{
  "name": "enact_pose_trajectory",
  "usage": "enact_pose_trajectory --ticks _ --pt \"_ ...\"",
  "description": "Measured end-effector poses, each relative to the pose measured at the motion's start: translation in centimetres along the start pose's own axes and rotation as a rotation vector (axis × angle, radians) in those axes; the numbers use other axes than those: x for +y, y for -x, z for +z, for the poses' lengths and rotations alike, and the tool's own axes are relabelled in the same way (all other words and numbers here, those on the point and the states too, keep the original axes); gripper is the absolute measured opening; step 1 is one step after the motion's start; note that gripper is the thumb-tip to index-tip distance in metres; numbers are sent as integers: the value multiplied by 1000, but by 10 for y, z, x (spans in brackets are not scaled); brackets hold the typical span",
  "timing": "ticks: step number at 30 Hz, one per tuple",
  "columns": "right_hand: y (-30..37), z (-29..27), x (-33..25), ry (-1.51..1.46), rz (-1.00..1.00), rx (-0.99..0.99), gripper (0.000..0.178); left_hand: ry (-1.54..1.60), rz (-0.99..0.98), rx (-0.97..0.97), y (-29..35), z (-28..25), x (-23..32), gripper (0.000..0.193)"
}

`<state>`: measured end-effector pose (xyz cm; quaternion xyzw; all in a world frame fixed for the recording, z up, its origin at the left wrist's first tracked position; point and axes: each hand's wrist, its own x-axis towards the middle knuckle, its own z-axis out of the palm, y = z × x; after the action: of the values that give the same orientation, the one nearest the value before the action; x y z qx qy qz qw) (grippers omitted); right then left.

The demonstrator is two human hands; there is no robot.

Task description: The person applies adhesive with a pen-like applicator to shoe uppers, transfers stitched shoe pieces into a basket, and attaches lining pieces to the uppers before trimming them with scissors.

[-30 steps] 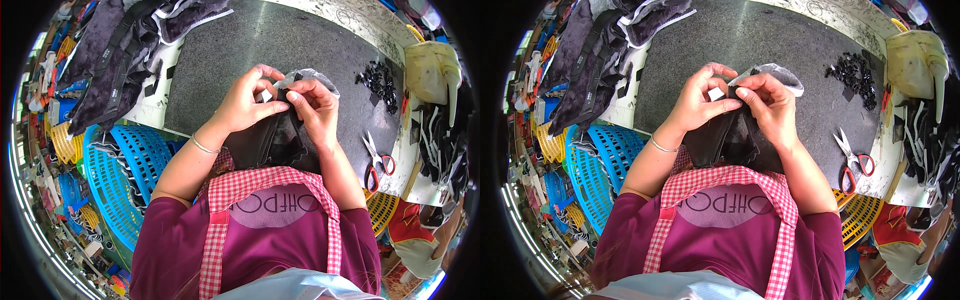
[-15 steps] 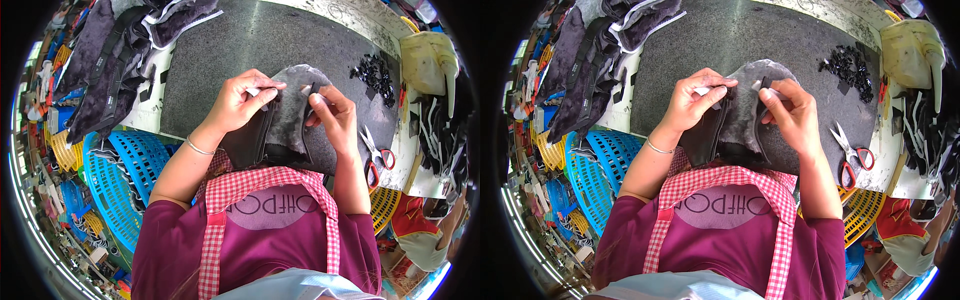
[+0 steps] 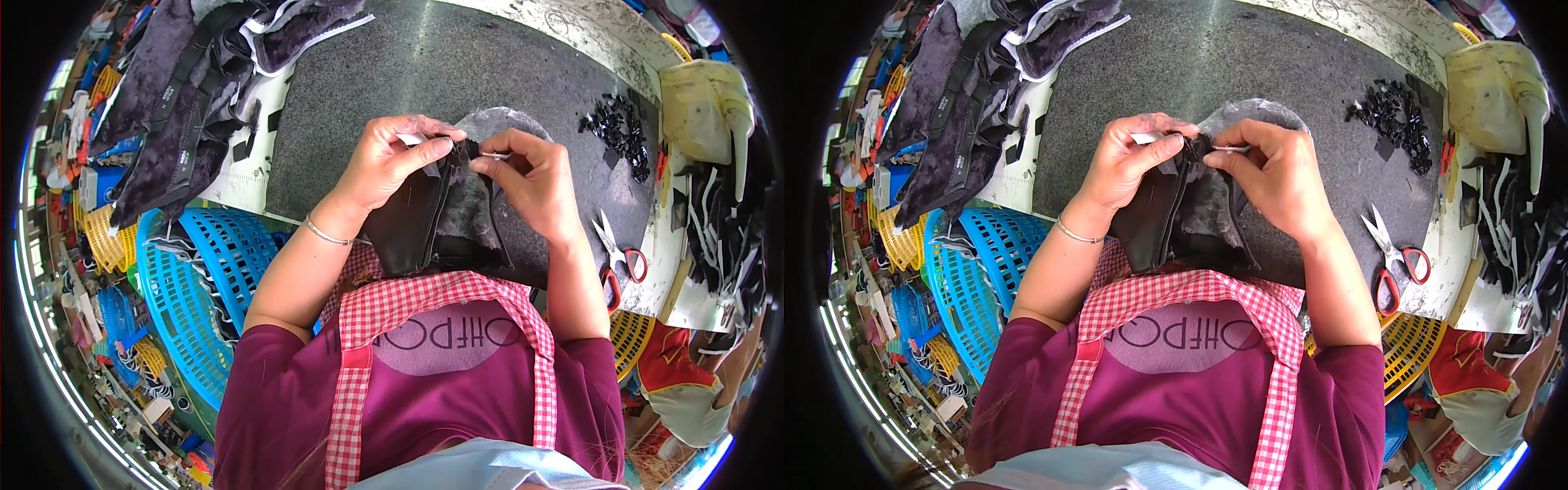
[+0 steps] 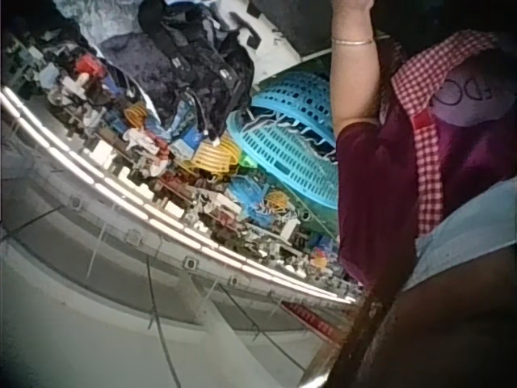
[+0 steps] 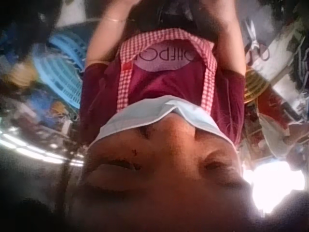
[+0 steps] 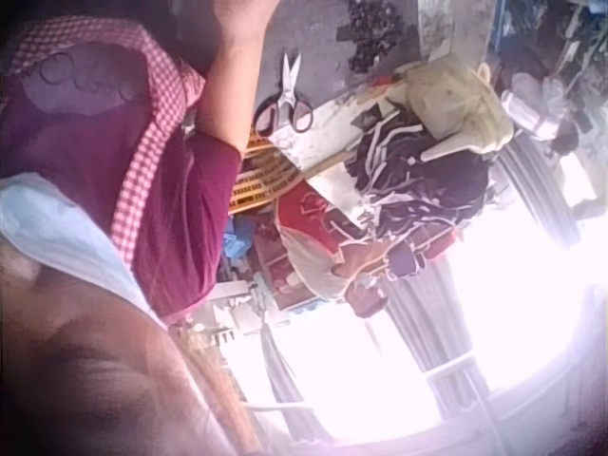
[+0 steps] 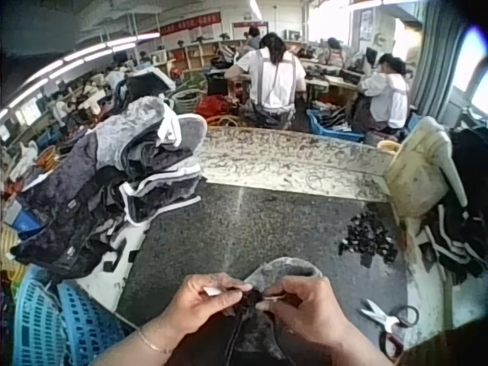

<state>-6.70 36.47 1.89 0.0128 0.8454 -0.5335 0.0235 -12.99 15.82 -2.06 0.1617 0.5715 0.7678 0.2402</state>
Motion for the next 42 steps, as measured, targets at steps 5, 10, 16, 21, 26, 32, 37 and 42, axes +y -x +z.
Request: enact_pose_trajectory --ticks 5,10,16,21,26,32,37,42 --pt "-3 -1 -7 -66 40 -31 17 91 -33 -18 -2 -7 -4 14" --pt "-3 6 -8 -63 -14 -42 17 195 -85 -8 -2 -8 -5 18" --pt "-4 2 -12 -13 36 -87 16 189 -84 -40 -1 -6 -5 18" --pt "-4 1 -16 -36 107 -124 17 203 -66 -75 -2 -6 -6 18" --pt "-3 2 -13 -55 75 -114 17 195 -71 -1 -2 -5 -5 18" --pt "-4 2 -12 -41 81 -118 16 188 -84 1 -2 -3 -3 17" --pt "-4 2 -13 -62 91 -115 15 185 -40 -24 0 -2 -5 19" --pt "-2 5 -14 -130 90 -87 13 153 -59 -19 1 -1 -3 20"
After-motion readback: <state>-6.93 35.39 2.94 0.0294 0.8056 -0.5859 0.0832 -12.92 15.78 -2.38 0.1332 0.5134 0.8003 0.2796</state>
